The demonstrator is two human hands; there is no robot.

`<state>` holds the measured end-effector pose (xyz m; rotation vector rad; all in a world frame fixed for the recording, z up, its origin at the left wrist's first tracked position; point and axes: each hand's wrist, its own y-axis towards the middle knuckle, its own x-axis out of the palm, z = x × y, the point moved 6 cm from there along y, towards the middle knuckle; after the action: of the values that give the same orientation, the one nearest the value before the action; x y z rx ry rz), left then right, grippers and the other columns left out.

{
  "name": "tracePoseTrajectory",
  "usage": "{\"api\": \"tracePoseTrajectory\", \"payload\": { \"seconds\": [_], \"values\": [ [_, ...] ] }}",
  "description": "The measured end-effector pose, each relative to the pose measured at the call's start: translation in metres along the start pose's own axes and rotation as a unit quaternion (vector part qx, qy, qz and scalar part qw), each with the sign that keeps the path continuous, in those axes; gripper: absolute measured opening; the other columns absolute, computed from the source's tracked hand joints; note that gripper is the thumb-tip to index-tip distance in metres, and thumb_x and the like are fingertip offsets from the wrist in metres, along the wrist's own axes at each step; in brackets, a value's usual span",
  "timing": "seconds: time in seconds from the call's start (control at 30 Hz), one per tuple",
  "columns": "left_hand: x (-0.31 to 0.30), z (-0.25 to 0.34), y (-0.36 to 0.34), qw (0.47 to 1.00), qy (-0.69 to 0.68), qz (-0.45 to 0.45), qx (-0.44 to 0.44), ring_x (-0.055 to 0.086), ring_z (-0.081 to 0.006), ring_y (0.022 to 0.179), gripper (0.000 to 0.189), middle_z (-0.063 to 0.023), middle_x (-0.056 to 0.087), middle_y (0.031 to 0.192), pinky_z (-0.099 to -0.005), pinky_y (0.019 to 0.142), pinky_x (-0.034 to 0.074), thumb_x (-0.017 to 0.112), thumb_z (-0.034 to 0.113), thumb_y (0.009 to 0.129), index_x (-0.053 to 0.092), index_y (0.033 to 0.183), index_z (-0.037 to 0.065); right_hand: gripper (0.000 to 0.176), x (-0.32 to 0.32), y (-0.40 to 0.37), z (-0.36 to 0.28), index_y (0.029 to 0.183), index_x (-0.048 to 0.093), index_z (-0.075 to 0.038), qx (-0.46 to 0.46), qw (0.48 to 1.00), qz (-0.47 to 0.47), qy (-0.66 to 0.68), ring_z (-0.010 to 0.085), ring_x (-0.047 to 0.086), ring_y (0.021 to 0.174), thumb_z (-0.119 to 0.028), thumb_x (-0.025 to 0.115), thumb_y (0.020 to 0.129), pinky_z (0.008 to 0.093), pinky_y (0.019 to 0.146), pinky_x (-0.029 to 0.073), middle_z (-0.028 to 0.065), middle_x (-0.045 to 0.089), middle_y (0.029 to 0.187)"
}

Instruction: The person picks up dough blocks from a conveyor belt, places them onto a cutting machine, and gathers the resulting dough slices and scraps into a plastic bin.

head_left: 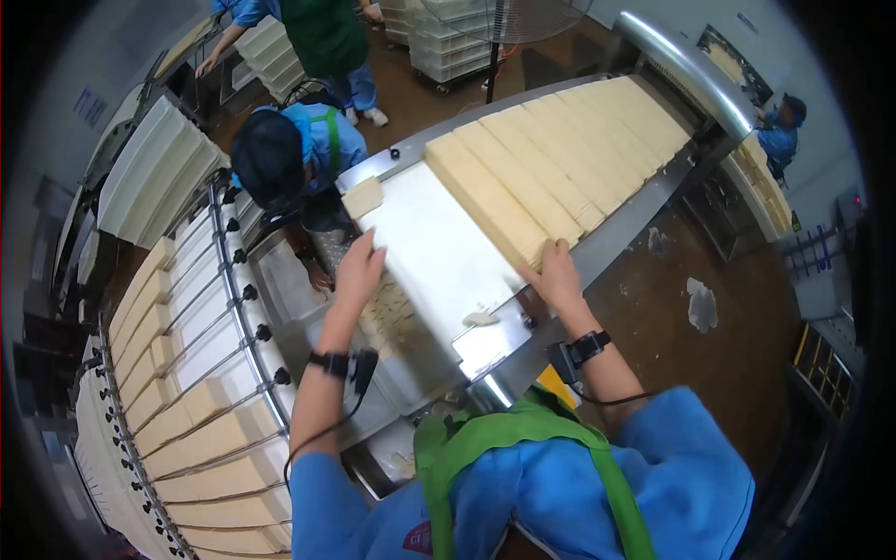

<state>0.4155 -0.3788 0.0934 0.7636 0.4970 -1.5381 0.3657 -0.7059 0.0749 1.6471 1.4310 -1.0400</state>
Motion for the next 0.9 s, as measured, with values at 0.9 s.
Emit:
{"api": "tracePoseTrajectory", "payload": {
  "seconds": [0.9],
  "values": [
    [0.035, -0.086, -0.009, 0.95, -0.056, 0.21, -0.226, 0.05, -0.0231, 0.089, 0.053, -0.0139, 0.051, 0.095, -0.0346, 0.077, 0.041, 0.074, 0.028, 0.057, 0.046, 0.094, 0.001, 0.088, 0.045, 0.072, -0.02, 0.125, 0.031, -0.001, -0.2, 0.956, -0.213, -0.002, 0.0361, 0.047, 0.104, -0.029, 0.077, 0.054, 0.042, 0.085, 0.043, 0.0205, 0.04, 0.117]
  ]
}}
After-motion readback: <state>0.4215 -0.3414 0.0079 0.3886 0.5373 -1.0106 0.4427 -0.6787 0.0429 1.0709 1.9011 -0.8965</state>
